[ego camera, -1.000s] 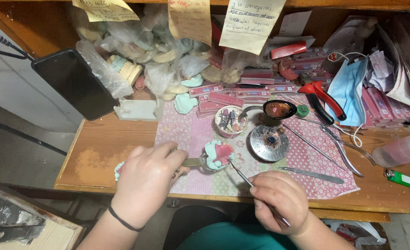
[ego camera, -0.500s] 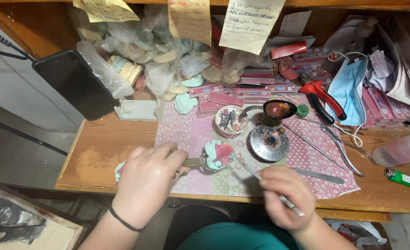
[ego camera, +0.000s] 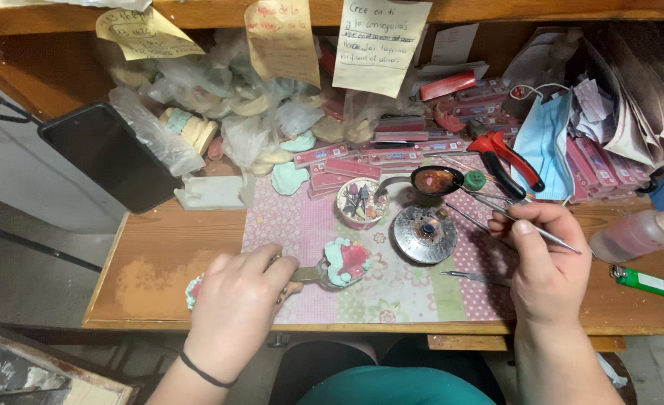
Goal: The person works on a dental mold clamped to a table, using a metal tool to shape and smooth pink material on the mold. They repeatedly pick up and set down the tool, then handle a small piece of material with their fingers before returning to the mold.
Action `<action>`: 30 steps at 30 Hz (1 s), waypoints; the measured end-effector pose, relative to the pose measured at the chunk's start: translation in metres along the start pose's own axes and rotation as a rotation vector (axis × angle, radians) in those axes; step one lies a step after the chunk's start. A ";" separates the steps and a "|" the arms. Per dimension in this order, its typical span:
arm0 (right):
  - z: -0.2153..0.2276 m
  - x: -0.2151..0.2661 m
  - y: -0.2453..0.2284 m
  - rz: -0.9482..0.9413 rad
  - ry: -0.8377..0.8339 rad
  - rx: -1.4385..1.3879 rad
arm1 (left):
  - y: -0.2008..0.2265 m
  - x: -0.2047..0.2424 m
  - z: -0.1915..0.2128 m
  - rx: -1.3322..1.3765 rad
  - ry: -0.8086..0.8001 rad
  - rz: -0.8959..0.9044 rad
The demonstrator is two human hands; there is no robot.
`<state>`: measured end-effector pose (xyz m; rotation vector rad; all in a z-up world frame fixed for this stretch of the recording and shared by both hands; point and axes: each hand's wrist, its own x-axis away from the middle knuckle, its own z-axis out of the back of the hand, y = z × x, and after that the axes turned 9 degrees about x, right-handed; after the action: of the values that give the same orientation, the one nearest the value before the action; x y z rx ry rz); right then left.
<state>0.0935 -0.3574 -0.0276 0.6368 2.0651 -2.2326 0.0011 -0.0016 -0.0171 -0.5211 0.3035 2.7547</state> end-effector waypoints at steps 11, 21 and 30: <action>0.050 -0.009 0.019 -0.068 -0.360 -0.119 | 0.005 0.005 -0.002 0.016 0.073 0.025; 0.059 -0.003 0.033 0.233 -0.301 1.049 | 0.013 0.003 -0.013 -0.124 0.162 0.095; 0.054 -0.003 0.027 0.470 -0.298 0.963 | 0.015 0.003 -0.010 -0.115 0.103 0.094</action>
<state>0.0892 -0.4130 -0.0505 0.6479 0.5317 -2.6606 -0.0037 -0.0175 -0.0252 -0.6967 0.1984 2.8539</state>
